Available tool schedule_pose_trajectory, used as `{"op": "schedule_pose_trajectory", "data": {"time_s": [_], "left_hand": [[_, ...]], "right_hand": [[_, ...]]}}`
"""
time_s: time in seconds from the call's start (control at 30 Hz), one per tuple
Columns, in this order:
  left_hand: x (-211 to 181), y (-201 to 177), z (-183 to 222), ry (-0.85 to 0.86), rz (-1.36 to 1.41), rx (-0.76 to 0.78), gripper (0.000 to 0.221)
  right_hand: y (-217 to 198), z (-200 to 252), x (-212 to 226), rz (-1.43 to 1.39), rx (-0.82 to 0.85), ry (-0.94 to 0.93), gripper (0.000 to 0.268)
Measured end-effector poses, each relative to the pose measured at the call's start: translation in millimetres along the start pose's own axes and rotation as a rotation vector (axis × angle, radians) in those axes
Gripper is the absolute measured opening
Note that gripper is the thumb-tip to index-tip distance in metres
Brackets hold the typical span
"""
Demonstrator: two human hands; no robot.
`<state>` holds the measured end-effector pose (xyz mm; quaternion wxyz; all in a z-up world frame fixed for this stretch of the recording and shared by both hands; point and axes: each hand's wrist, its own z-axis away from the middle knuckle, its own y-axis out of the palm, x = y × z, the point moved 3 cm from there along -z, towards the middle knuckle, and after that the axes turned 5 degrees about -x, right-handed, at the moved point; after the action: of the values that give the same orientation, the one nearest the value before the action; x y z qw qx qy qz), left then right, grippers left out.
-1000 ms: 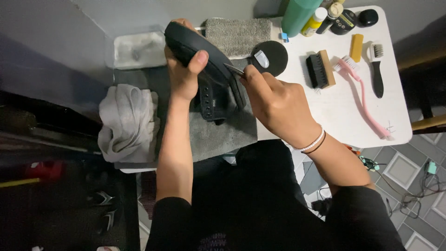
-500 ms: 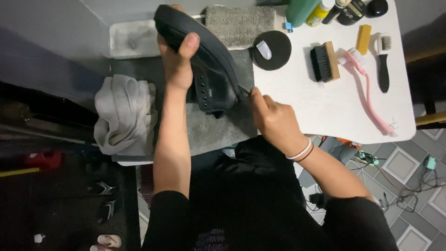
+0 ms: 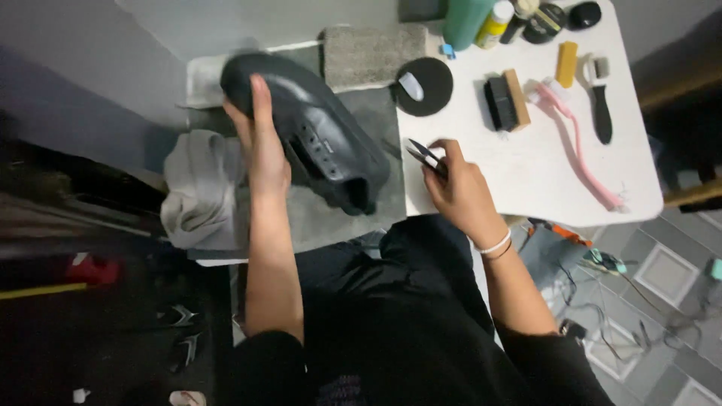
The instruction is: Trimming excess material from the edges of a shoe sole using a small blade at a repair bench.
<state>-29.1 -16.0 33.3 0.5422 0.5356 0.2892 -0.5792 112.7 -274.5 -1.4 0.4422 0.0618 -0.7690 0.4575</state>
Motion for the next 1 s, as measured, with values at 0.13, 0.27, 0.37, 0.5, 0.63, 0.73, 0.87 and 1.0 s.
{"op": "schedule_pose_trajectory", "data": {"time_s": [0.13, 0.27, 0.37, 0.5, 0.63, 0.73, 0.87, 1.0], "left_hand": [[11, -29, 20, 0.076, -0.403, -0.054, 0.123], [16, -38, 34, 0.142, -0.489, 0.000, 0.096], [35, -63, 22, 0.196, -0.675, 0.008, 0.085], [39, -81, 20, 0.285, -0.986, -0.043, 0.074], [30, -78, 41, 0.478, -1.071, -0.143, 0.068], [32, -76, 67, 0.761, -0.913, -0.194, 0.043], [78, -89, 99, 0.975, -0.677, -0.268, 0.024], [102, -70, 157, 0.776, -0.452, 0.040, 0.027]], "right_hand": [[22, -5, -18, 0.170, -0.094, 0.098, 0.027], [22, -14, -7, 0.298, -0.230, -0.067, 0.025], [21, -18, -9, 0.360, -0.245, -0.121, 0.027], [19, -16, -13, 0.410, -0.180, -0.166, 0.036], [18, -14, -15, 0.411, -0.188, -0.180, 0.042], [13, -6, -19, 0.363, -0.340, -0.248, 0.035], [14, 25, -27, 0.091, -0.565, -0.290, 0.021], [44, 74, -38, -0.429, -0.520, -0.269, 0.066]]}}
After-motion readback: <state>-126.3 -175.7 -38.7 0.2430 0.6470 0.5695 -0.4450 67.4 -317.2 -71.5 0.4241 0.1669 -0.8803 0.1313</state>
